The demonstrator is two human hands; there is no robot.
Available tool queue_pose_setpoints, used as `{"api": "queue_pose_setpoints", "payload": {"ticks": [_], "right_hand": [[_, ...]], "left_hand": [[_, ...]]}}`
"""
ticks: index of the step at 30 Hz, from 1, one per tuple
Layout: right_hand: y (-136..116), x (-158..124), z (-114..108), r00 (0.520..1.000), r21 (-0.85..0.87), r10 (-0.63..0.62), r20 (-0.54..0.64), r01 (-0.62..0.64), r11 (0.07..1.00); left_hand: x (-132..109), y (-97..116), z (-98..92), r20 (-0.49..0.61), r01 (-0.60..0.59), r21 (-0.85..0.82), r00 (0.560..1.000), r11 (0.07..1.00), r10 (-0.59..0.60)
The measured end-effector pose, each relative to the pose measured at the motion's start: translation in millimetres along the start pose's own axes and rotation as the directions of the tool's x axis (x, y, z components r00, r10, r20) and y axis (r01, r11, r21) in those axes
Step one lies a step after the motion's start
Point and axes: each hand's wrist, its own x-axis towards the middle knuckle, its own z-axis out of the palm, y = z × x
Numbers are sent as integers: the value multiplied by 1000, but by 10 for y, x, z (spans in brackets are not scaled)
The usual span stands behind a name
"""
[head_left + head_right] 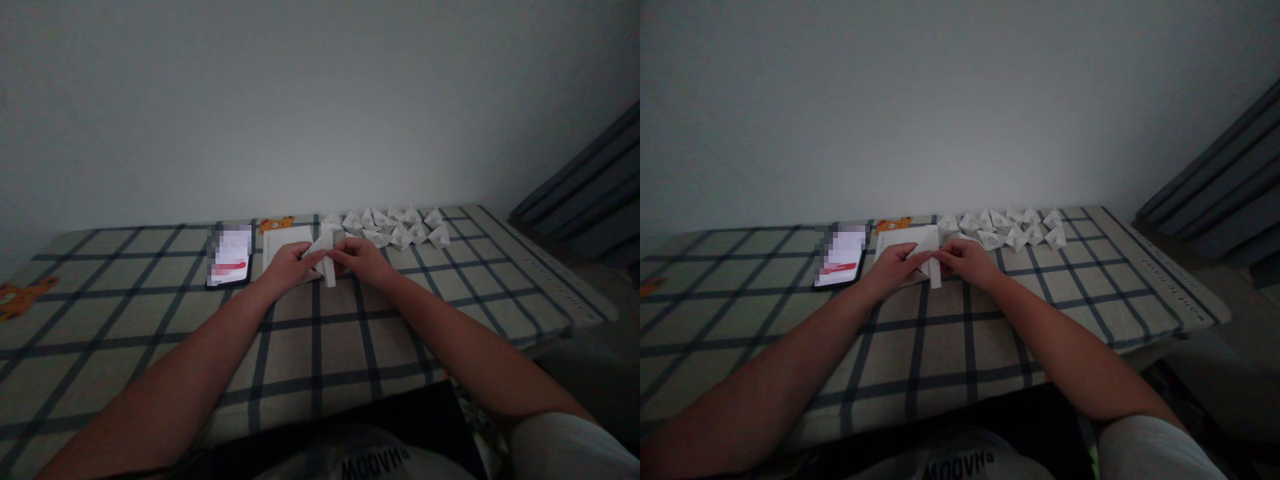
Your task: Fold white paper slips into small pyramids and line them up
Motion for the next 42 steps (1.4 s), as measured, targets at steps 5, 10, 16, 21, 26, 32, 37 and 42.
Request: {"api": "queue_pose_setpoints", "payload": {"ticks": [5,10,16,21,26,32,37,42], "right_hand": [[-24,3,-10,990,56,51,132,-58,997],[-83,-28,-3,991,-56,25,131,-18,998],[-71,-35,-8,993,-123,8,114,6,992],[-95,-54,-20,973,-135,9,232,23,991],[-108,-71,-22,980,-239,-7,200,56,969],[-109,-68,-22,981,-315,-53,186,110,943],[-86,-73,-22,966,-260,-20,259,89,961],[-87,-72,-21,963,-339,-87,255,173,925]], "left_hand": [[-8,3,-19,-47,-47,55,998,997,49],[-9,-8,-20,-43,-24,9,999,1000,24],[-10,-38,11,18,57,-137,998,989,-55],[-10,-39,24,-67,36,-74,997,997,-41],[-17,-27,35,-11,32,-97,999,995,-33],[-31,17,19,-73,17,-53,997,998,-21],[-21,1,21,-140,20,-90,990,996,-33],[23,-65,29,-53,101,-235,992,967,-117]]}}
